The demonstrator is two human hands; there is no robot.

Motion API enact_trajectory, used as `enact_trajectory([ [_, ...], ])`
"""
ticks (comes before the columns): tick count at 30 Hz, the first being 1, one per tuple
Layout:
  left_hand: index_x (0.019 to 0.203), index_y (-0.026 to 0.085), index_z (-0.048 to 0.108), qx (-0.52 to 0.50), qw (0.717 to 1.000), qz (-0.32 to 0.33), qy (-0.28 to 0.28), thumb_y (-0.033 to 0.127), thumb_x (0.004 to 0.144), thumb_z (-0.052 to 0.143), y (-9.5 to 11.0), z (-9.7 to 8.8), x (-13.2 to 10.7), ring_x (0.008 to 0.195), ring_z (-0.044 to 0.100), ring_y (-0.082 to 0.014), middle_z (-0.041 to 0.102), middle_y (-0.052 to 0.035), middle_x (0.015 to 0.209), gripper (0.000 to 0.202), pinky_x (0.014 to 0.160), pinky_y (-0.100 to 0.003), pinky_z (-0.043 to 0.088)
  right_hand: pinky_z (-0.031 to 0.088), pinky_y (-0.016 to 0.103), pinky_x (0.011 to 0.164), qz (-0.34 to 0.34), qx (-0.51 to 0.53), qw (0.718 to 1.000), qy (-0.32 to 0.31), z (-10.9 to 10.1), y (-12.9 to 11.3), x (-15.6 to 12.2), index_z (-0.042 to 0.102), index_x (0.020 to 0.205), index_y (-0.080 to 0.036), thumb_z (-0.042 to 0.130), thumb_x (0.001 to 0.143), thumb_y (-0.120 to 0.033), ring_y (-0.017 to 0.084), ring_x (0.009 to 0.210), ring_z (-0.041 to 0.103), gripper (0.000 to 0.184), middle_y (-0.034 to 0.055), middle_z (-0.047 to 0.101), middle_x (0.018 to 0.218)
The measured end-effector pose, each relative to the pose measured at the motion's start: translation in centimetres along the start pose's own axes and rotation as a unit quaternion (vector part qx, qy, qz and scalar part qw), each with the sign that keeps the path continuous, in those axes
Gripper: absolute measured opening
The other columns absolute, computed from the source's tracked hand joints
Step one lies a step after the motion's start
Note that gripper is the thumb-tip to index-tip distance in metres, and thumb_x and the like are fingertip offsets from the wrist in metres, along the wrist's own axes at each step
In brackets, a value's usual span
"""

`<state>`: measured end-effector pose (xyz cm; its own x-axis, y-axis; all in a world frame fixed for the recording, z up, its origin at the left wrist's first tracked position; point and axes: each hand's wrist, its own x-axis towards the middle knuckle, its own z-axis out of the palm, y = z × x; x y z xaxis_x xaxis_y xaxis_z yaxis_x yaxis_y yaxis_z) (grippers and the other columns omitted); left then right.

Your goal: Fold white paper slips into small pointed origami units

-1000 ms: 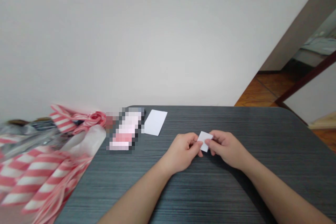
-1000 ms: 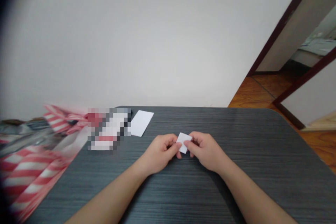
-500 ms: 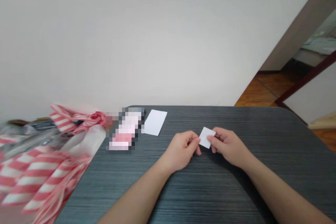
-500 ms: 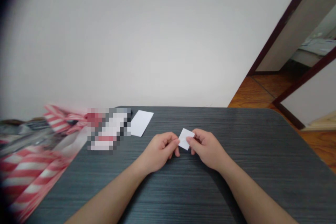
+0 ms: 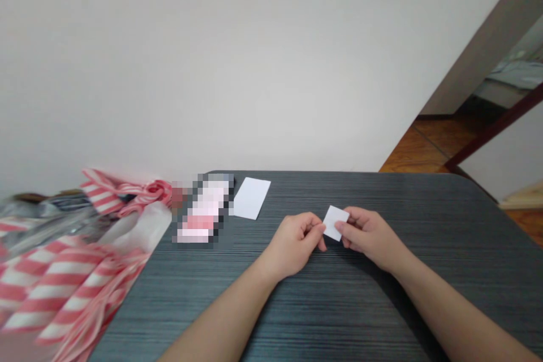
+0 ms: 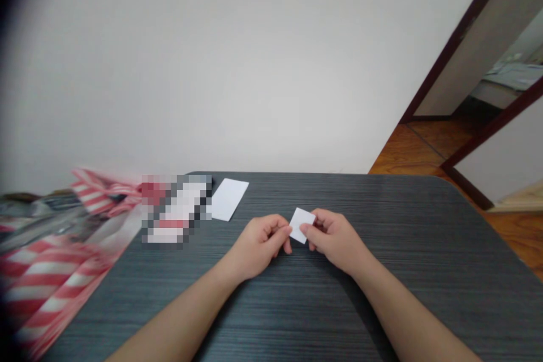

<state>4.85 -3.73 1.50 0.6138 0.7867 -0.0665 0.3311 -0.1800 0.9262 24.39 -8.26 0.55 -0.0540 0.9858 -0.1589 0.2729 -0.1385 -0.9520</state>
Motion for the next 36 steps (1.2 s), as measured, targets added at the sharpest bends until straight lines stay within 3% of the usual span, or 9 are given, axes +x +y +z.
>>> enact_trajectory([
  [5,0.072,0.017,0.065,0.018,1.0,0.009,-0.014,0.033,0.094,0.048,0.2,-0.1,0.0,0.053,0.051,-0.0105,0.066,0.0002,0.062,0.032,0.054,-0.021,0.035,0.027,0.021,0.042,0.015,-0.006,1.0,-0.02,0.1,-0.6,0.0,0.062,0.075,-0.017,0.062,0.085,-0.032,0.009,0.044,0.043,0.018,-0.0029,0.057,0.054],
  [11,0.071,0.017,0.064,0.021,1.0,0.013,-0.014,0.033,0.095,0.047,0.3,0.0,-0.1,0.053,0.051,-0.0099,0.067,-0.0004,0.065,0.034,0.054,-0.021,0.035,0.036,0.022,0.05,-0.013,-0.013,1.0,-0.025,0.0,-0.8,0.2,0.064,0.072,-0.017,0.06,0.086,-0.029,0.011,0.051,0.052,0.018,-0.0018,0.061,0.057],
  [16,0.072,0.017,0.064,-0.001,1.0,0.007,-0.003,0.033,0.094,0.048,0.1,0.0,0.0,0.052,0.05,-0.0095,0.066,0.0006,0.063,0.031,0.055,-0.021,0.036,0.026,0.022,0.043,0.016,0.005,1.0,-0.011,-0.2,0.3,0.3,0.063,0.073,-0.018,0.06,0.088,-0.034,0.009,0.042,0.04,0.022,-0.0033,0.058,0.053],
  [22,0.073,0.017,0.064,-0.009,1.0,0.003,-0.004,0.035,0.094,0.048,-0.2,0.0,0.0,0.052,0.049,-0.0099,0.065,0.0004,0.063,0.032,0.054,-0.021,0.035,0.03,0.022,0.046,-0.012,-0.031,0.999,0.008,-0.7,0.1,0.1,0.057,0.063,-0.018,0.061,0.088,-0.037,0.01,0.046,0.045,0.032,-0.0022,0.058,0.052],
  [28,0.072,0.017,0.064,-0.018,1.0,-0.001,-0.001,0.035,0.093,0.049,-0.2,0.0,0.0,0.051,0.049,-0.0101,0.065,0.0003,0.062,0.032,0.054,-0.021,0.036,0.025,0.022,0.043,0.0,0.002,1.0,0.006,-0.5,0.5,0.2,0.056,0.062,-0.019,0.059,0.09,-0.04,0.009,0.042,0.039,0.035,-0.003,0.056,0.05],
  [36,0.071,0.017,0.063,-0.022,1.0,-0.007,-0.006,0.035,0.093,0.05,0.0,0.0,-0.1,0.052,0.049,-0.0102,0.065,0.0003,0.062,0.032,0.054,-0.021,0.037,0.034,0.024,0.051,-0.029,-0.039,0.999,0.007,-0.9,-0.3,0.0,0.056,0.061,-0.019,0.058,0.09,-0.038,0.011,0.048,0.048,0.035,-0.0018,0.06,0.053],
])
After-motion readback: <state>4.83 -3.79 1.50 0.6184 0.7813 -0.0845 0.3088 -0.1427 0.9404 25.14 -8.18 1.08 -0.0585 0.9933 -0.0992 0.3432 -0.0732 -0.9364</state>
